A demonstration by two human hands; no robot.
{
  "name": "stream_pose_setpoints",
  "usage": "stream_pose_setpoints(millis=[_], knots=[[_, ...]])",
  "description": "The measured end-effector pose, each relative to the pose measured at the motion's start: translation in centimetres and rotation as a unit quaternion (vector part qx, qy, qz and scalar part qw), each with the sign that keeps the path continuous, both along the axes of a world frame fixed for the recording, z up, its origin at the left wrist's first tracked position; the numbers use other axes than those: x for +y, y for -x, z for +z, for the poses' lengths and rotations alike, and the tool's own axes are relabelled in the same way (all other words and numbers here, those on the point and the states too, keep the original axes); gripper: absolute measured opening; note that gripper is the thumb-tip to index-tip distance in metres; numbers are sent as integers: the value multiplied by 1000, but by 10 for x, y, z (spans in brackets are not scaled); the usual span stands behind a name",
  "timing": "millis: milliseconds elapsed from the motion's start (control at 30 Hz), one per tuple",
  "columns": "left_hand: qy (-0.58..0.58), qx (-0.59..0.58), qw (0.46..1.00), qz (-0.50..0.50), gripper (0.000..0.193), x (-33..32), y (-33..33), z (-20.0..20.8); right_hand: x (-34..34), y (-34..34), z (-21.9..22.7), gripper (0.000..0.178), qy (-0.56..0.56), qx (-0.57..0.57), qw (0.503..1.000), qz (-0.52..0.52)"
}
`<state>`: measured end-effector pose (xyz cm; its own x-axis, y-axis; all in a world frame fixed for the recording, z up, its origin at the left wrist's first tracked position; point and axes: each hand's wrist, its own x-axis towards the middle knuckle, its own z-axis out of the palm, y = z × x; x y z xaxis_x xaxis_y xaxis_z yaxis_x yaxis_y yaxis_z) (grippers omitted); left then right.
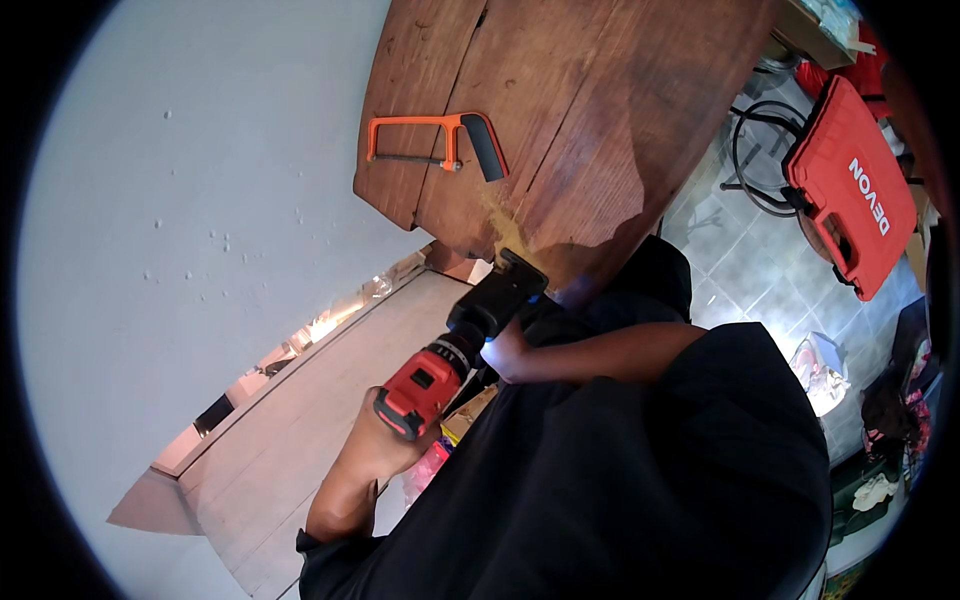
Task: The person uses a power saw to cut through a piece of wood on a workbench.
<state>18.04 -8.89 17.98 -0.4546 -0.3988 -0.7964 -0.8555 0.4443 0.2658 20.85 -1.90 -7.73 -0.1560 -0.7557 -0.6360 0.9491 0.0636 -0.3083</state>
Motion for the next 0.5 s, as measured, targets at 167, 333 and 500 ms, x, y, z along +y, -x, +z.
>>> stream_pose_setpoints(millis=[167, 333, 500], knots=[[-8, -23, 1000, -15, 20, -2, -5, 2, 0, -2, 0, 17, 25, -30, 998, -43], [-19, -44, 998, 51, 22, -2, 0, 0, 0, -3, 3, 17, 16, -18, 999, -22], [-49, 11, 997, 56, 26, 2, 1, -1, 0, 1, 5, 18, 5, -53, 998, -37]])
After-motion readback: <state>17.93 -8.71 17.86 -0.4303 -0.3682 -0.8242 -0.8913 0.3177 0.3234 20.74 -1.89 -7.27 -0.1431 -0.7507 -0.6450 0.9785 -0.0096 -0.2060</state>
